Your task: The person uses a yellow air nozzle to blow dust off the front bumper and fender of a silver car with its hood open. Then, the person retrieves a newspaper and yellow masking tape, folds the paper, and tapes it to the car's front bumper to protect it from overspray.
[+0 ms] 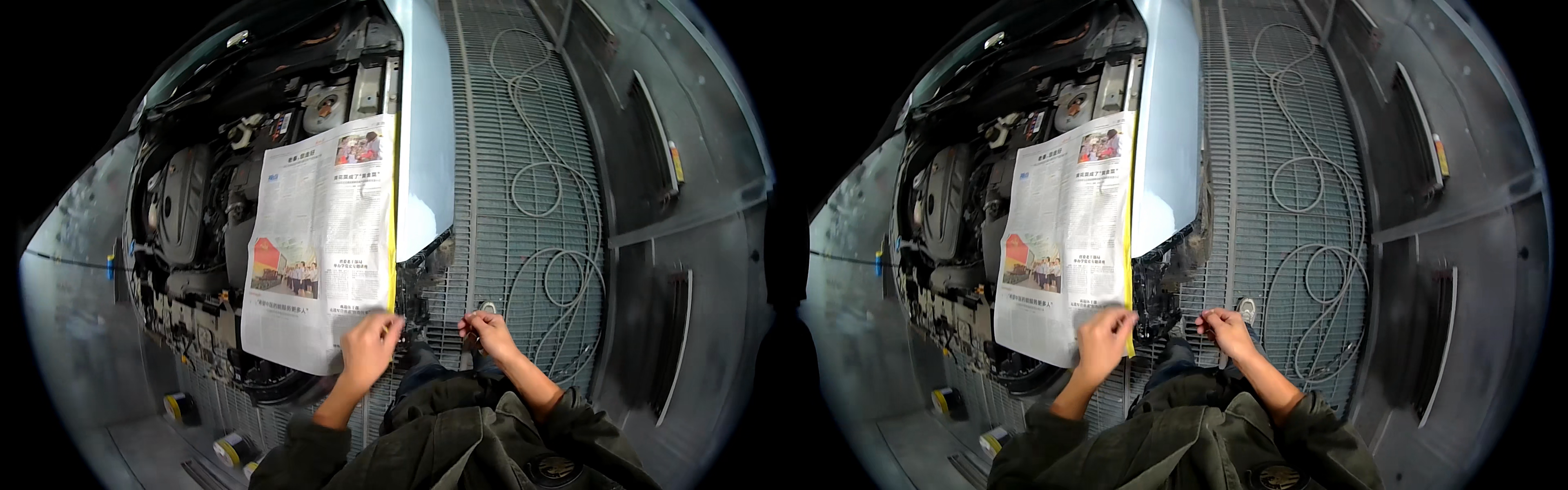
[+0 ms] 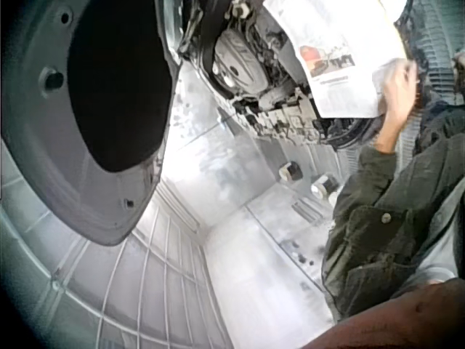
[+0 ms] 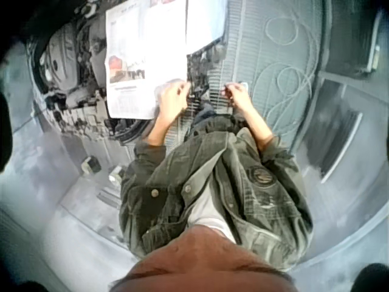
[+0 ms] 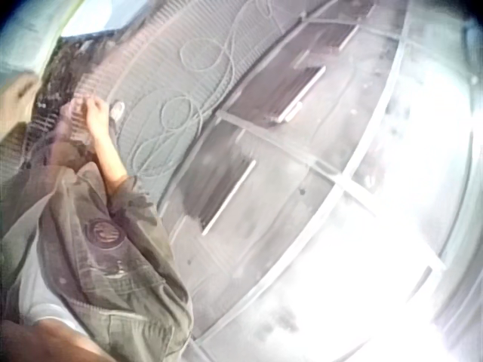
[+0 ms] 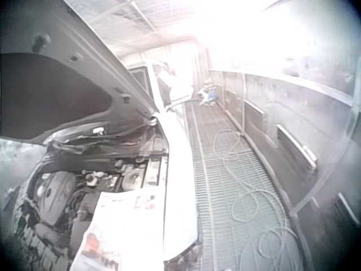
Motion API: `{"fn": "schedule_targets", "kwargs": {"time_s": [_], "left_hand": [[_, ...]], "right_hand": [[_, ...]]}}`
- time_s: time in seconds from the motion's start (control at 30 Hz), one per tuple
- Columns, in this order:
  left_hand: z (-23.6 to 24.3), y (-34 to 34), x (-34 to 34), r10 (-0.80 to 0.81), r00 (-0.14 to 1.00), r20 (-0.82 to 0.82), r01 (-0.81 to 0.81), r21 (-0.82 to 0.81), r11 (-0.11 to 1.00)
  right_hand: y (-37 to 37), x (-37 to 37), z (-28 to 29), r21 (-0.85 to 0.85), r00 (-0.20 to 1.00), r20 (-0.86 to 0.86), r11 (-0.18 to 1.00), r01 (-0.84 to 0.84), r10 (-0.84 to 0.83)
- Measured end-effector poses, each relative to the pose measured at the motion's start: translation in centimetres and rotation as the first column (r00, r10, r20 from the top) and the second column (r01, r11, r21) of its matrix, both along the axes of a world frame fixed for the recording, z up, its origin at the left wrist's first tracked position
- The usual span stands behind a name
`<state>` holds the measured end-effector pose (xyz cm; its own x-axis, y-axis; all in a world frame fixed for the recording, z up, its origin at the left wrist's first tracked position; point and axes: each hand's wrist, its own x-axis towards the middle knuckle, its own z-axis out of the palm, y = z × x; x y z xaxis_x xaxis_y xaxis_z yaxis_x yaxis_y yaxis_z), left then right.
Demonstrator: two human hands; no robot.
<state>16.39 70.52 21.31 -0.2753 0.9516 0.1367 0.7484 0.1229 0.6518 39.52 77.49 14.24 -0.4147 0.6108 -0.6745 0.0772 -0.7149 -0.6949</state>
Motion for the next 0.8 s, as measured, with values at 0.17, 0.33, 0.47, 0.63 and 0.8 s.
{"fn": "schedule_targets", "kwargs": {"time_s": [0.17,0.33,0.47,0.63,0.8], "left_hand": [[-2.3,5.1,0.7,0.374,0.892,-0.253,-0.397,-0.046,0.917],[-2.0,3.0,2.9,0.455,0.888,0.069,-0.414,-0.309,0.856],[-1.4,1.4,5.5,0.447,0.623,0.641,-0.148,-0.465,0.873],[-1.0,1.6,4.7,0.361,0.818,0.447,-0.256,-0.279,0.925],[-0.6,2.4,3.3,0.444,0.783,0.435,-0.322,-0.328,0.888]], "right_hand": [[2.2,0.8,-0.6,0.177,0.967,-0.071,0.958,-0.227,0.243],[3.8,0.5,2.7,0.201,0.935,-0.123,0.931,-0.304,0.332],[4.0,-1.6,2.2,0.371,0.866,-0.227,0.862,-0.346,0.445],[5.0,-4.4,3.0,0.534,0.830,-0.131,0.744,-0.402,0.543],[5.0,-6.1,2.8,0.543,0.821,-0.187,0.754,-0.371,0.539]]}}
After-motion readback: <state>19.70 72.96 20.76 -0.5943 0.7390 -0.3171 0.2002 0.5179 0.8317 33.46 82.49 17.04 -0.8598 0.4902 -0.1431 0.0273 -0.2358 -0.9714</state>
